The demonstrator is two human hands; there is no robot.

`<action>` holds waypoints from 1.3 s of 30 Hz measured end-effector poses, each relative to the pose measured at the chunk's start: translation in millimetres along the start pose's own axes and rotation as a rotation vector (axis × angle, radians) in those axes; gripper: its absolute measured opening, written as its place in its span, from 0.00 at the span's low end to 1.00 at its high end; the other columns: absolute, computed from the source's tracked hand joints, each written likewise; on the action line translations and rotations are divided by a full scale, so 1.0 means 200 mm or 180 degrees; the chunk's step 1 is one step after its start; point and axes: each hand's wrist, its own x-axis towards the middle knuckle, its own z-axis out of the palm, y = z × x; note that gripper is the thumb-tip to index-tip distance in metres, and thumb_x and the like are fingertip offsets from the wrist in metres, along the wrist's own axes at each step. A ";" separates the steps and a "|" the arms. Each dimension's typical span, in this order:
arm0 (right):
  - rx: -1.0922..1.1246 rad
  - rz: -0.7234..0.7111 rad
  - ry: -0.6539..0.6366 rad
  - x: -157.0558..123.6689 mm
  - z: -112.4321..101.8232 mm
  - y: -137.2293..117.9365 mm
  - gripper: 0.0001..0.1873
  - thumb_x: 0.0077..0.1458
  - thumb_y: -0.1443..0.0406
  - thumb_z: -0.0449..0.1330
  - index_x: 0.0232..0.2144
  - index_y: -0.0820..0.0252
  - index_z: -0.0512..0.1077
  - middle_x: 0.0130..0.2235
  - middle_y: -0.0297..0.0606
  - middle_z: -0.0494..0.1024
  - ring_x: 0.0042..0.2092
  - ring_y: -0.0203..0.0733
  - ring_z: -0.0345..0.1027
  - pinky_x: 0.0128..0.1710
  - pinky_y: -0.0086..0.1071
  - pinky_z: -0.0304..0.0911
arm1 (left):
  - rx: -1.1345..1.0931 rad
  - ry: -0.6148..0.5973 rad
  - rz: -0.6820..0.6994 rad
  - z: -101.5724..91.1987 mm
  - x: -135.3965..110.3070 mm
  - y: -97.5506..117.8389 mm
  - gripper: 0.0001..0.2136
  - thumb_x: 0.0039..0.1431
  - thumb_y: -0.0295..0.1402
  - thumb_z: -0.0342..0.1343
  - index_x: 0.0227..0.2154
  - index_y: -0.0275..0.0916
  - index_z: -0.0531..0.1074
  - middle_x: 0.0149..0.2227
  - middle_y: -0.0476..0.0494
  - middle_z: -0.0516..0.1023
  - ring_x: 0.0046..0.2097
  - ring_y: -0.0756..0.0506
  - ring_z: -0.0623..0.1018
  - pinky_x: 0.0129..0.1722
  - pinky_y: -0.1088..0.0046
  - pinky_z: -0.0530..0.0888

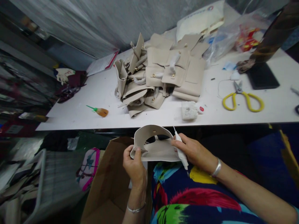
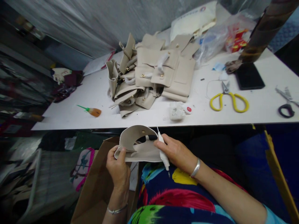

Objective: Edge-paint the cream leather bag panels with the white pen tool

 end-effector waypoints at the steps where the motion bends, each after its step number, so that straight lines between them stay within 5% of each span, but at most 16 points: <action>1: 0.0021 0.0001 0.0012 0.00 0.00 0.00 0.23 0.62 0.78 0.51 0.55 0.57 0.68 0.48 0.44 0.72 0.41 0.41 0.71 0.39 0.30 0.69 | 0.0036 -0.0022 0.0006 -0.01 0.00 0.00 0.13 0.54 0.38 0.67 0.41 0.38 0.77 0.35 0.49 0.79 0.36 0.47 0.76 0.39 0.71 0.72; 7: 0.0448 0.0111 0.0194 -0.01 -0.01 0.01 0.22 0.63 0.78 0.51 0.54 0.54 0.67 0.51 0.43 0.71 0.47 0.41 0.70 0.45 0.32 0.69 | -0.0146 -0.0200 -0.0019 -0.08 -0.03 -0.01 0.13 0.54 0.38 0.68 0.41 0.39 0.78 0.38 0.48 0.79 0.39 0.47 0.77 0.40 0.72 0.72; 12: 0.1636 0.0160 0.0834 -0.02 -0.02 0.02 0.15 0.64 0.74 0.57 0.49 0.52 0.66 0.49 0.38 0.72 0.48 0.40 0.71 0.48 0.35 0.69 | -0.0653 -0.0230 -0.0052 -0.16 0.01 0.01 0.14 0.59 0.43 0.61 0.40 0.37 0.78 0.36 0.46 0.79 0.35 0.47 0.78 0.32 0.73 0.74; 18: 0.2373 -0.0062 0.0952 0.01 -0.09 -0.08 0.14 0.65 0.72 0.59 0.48 0.50 0.65 0.49 0.37 0.71 0.49 0.39 0.70 0.52 0.38 0.69 | -0.0794 0.0252 0.0949 -0.20 0.22 0.24 0.08 0.49 0.33 0.65 0.33 0.37 0.75 0.25 0.52 0.73 0.26 0.48 0.72 0.25 0.72 0.72; 20: 0.2465 -0.0226 0.0924 0.02 -0.11 -0.12 0.15 0.65 0.73 0.58 0.48 0.50 0.65 0.50 0.36 0.71 0.50 0.38 0.69 0.52 0.38 0.68 | -0.0786 -0.0332 0.1312 -0.17 0.27 0.36 0.08 0.49 0.29 0.66 0.34 0.38 0.78 0.28 0.50 0.75 0.28 0.48 0.75 0.30 0.69 0.75; 25: 0.2363 -0.0218 0.0960 0.06 -0.12 -0.14 0.15 0.66 0.72 0.59 0.49 0.50 0.65 0.51 0.38 0.71 0.51 0.39 0.70 0.52 0.37 0.68 | 0.0103 -0.3647 0.1556 0.04 0.27 0.59 0.16 0.55 0.36 0.67 0.47 0.40 0.82 0.48 0.36 0.82 0.51 0.36 0.80 0.53 0.59 0.76; 28: 0.2143 -0.0083 0.1115 0.05 -0.10 -0.13 0.15 0.64 0.71 0.62 0.49 0.50 0.66 0.53 0.39 0.72 0.52 0.41 0.71 0.51 0.37 0.68 | 0.0665 -0.4750 0.1868 0.20 0.21 0.63 0.23 0.54 0.35 0.68 0.54 0.42 0.78 0.54 0.38 0.81 0.56 0.37 0.78 0.59 0.58 0.73; 32: 0.2011 0.0254 0.1498 0.05 -0.08 -0.10 0.14 0.63 0.70 0.65 0.46 0.52 0.68 0.51 0.38 0.73 0.48 0.39 0.72 0.47 0.33 0.68 | 0.0874 -0.4814 0.1626 0.33 0.14 0.56 0.16 0.56 0.32 0.66 0.49 0.39 0.80 0.48 0.40 0.83 0.50 0.40 0.80 0.54 0.62 0.74; 39: 0.1828 0.0603 0.1894 0.05 -0.03 -0.07 0.15 0.60 0.71 0.67 0.46 0.53 0.70 0.46 0.36 0.76 0.47 0.41 0.73 0.47 0.34 0.68 | 0.0387 -0.4263 0.1143 0.34 0.10 0.45 0.11 0.56 0.31 0.67 0.43 0.39 0.82 0.46 0.42 0.85 0.49 0.41 0.82 0.54 0.66 0.74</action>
